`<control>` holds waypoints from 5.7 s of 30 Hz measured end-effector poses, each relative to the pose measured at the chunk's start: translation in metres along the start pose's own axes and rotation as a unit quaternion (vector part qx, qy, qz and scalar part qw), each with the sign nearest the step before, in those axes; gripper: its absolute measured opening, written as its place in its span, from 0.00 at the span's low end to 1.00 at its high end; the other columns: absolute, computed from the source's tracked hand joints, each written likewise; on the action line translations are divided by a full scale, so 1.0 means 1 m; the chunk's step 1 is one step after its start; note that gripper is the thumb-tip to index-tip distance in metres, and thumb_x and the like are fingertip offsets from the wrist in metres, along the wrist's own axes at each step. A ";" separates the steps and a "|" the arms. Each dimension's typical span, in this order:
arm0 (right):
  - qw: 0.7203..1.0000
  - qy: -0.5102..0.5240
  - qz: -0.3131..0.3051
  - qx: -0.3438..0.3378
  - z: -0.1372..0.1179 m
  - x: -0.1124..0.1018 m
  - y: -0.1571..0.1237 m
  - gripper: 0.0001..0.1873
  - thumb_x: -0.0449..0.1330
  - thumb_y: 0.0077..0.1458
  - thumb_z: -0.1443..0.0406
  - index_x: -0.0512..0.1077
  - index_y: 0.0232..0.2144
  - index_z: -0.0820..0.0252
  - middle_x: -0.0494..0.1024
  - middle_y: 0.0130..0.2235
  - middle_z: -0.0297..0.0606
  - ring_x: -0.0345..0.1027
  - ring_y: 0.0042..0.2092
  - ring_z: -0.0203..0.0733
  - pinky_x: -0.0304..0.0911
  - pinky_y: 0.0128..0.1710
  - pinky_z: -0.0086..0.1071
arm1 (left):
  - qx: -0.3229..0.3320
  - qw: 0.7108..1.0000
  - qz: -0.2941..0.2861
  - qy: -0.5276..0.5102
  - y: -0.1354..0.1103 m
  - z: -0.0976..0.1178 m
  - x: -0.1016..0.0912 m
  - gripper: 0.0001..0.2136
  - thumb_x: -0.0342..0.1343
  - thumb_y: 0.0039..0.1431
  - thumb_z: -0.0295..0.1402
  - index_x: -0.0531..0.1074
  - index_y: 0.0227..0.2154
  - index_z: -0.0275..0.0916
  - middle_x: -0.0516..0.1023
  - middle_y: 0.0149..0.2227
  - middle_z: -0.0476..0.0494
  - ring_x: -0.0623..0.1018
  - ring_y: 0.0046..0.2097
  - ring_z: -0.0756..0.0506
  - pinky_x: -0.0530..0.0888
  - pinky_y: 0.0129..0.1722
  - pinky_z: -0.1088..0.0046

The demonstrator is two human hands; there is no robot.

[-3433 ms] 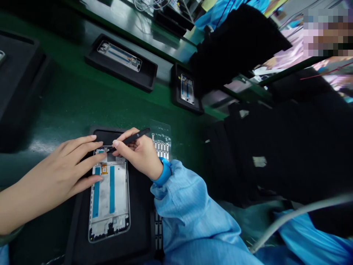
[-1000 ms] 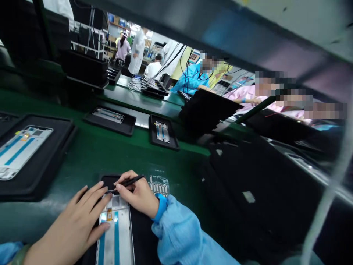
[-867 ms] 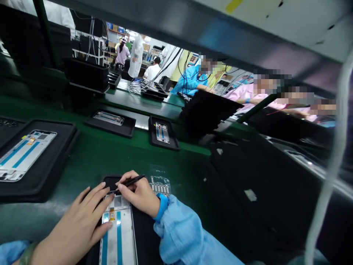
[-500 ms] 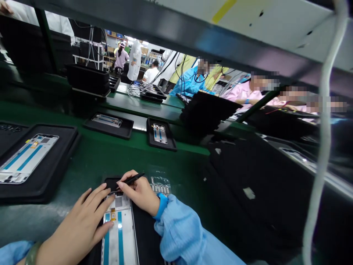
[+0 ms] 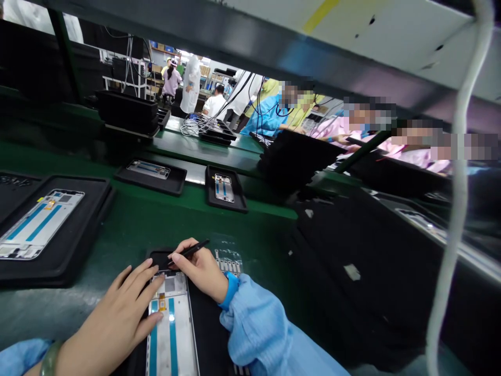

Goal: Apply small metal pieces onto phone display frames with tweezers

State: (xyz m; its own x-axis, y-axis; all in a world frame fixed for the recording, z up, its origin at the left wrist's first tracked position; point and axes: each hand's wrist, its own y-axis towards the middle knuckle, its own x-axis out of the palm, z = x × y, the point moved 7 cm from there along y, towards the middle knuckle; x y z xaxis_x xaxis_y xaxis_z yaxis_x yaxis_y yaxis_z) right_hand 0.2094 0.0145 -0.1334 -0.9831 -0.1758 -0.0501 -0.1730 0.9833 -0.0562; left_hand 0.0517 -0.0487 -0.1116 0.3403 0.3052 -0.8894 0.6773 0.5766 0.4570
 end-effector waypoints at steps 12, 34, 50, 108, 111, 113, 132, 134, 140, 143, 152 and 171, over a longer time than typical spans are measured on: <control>0.999 0.013 -0.005 -0.031 -0.005 0.001 -0.003 0.21 0.65 0.53 0.48 0.68 0.35 0.57 0.79 0.36 0.38 0.78 0.39 0.42 0.74 0.43 0.38 | -0.005 1.000 -0.015 -0.003 -0.005 0.000 0.006 0.21 0.49 0.67 0.48 0.69 0.58 0.45 0.74 0.59 0.43 0.71 0.61 0.39 0.72 0.55 0.57; 0.984 -0.153 -0.045 -0.081 -0.028 0.008 -0.012 0.05 0.60 0.58 0.62 0.69 0.36 0.57 0.77 0.35 0.35 0.76 0.36 0.38 0.73 0.38 0.32 | -0.027 0.995 -0.076 -0.066 -0.002 0.000 -0.003 0.25 0.43 0.70 0.48 0.64 0.62 0.40 0.72 0.60 0.38 0.65 0.65 0.36 0.66 0.60 0.50; 0.980 -0.171 -0.042 -0.089 -0.029 0.009 -0.012 0.06 0.60 0.59 0.61 0.71 0.36 0.56 0.76 0.37 0.35 0.75 0.35 0.35 0.73 0.39 0.31 | -0.032 0.993 -0.087 -0.067 -0.002 0.000 -0.003 0.23 0.41 0.71 0.47 0.69 0.57 0.40 0.72 0.60 0.37 0.65 0.65 0.36 0.66 0.59 0.50; 0.975 -0.186 -0.022 -0.118 -0.030 0.007 -0.012 0.07 0.60 0.59 0.59 0.70 0.35 0.57 0.78 0.36 0.36 0.77 0.33 0.37 0.72 0.33 0.30 | -0.023 0.994 -0.089 -0.064 -0.002 0.001 -0.003 0.25 0.41 0.70 0.47 0.67 0.59 0.37 0.72 0.60 0.35 0.65 0.65 0.34 0.66 0.59 0.48; 0.975 -0.180 -0.022 -0.125 -0.032 0.008 -0.012 0.06 0.60 0.59 0.60 0.70 0.35 0.57 0.78 0.36 0.35 0.76 0.33 0.36 0.72 0.34 0.30 | -0.024 0.992 -0.100 -0.069 -0.003 0.000 -0.002 0.25 0.43 0.70 0.47 0.66 0.60 0.37 0.71 0.61 0.35 0.65 0.66 0.34 0.66 0.59 0.48; 0.975 -0.176 -0.024 -0.130 -0.033 0.008 -0.013 0.06 0.60 0.59 0.61 0.70 0.35 0.57 0.78 0.36 0.35 0.76 0.34 0.36 0.73 0.35 0.30 | -0.026 0.992 -0.105 -0.072 -0.003 0.000 -0.002 0.25 0.43 0.70 0.47 0.65 0.61 0.37 0.71 0.61 0.35 0.64 0.66 0.34 0.66 0.59 0.48; 0.968 -0.214 -0.013 -0.130 -0.035 0.022 -0.009 0.07 0.59 0.60 0.61 0.67 0.37 0.58 0.76 0.36 0.36 0.76 0.35 0.36 0.74 0.39 0.30 | -0.022 0.993 -0.102 -0.060 0.000 0.000 -0.005 0.24 0.45 0.69 0.45 0.65 0.60 0.36 0.71 0.59 0.33 0.66 0.64 0.33 0.68 0.58 0.48; 0.966 -0.222 0.009 -0.134 -0.036 0.020 -0.010 0.07 0.58 0.60 0.61 0.67 0.36 0.58 0.76 0.36 0.36 0.76 0.34 0.36 0.74 0.39 0.30 | -0.018 0.993 -0.100 -0.053 0.001 0.001 -0.006 0.23 0.45 0.69 0.44 0.66 0.59 0.35 0.71 0.59 0.33 0.66 0.64 0.33 0.68 0.58 0.49; 0.968 -0.209 0.047 -0.129 -0.036 0.013 -0.013 0.04 0.58 0.57 0.62 0.67 0.34 0.57 0.75 0.32 0.34 0.75 0.32 0.35 0.74 0.37 0.29 | -0.001 0.995 -0.093 -0.029 0.001 0.004 -0.007 0.21 0.44 0.69 0.41 0.67 0.57 0.33 0.73 0.58 0.33 0.66 0.64 0.33 0.68 0.57 0.49; 0.973 -0.193 0.041 -0.122 -0.036 0.011 -0.013 0.04 0.58 0.57 0.63 0.67 0.32 0.56 0.75 0.31 0.32 0.75 0.32 0.35 0.74 0.36 0.28 | -0.005 0.995 -0.093 -0.040 0.001 0.003 -0.006 0.21 0.45 0.68 0.41 0.67 0.57 0.33 0.73 0.58 0.33 0.67 0.64 0.33 0.68 0.57 0.48; 0.968 -0.202 0.013 -0.148 -0.038 0.015 -0.014 0.05 0.59 0.58 0.62 0.69 0.33 0.57 0.76 0.36 0.35 0.76 0.35 0.35 0.74 0.35 0.27 | -0.031 0.992 -0.099 -0.071 0.002 0.000 -0.007 0.21 0.48 0.68 0.41 0.67 0.57 0.35 0.73 0.58 0.34 0.67 0.64 0.33 0.68 0.58 0.47; 0.921 -0.297 -0.027 -0.249 -0.043 0.020 -0.022 0.10 0.56 0.65 0.58 0.72 0.39 0.57 0.80 0.39 0.37 0.77 0.41 0.38 0.71 0.44 0.31 | -0.040 0.991 -0.097 -0.088 0.000 -0.001 -0.005 0.21 0.48 0.68 0.42 0.67 0.58 0.36 0.73 0.58 0.34 0.67 0.64 0.33 0.68 0.58 0.47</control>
State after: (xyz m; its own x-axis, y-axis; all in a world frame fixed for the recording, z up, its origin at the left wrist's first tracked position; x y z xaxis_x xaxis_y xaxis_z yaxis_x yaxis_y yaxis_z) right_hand 0.1909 -0.0083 -0.0901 -0.7916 -0.0746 -0.6065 -0.3729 0.8453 0.3827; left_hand 0.0492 -0.0492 -0.1072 0.3215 0.0494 -0.9456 0.6902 0.6715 0.2697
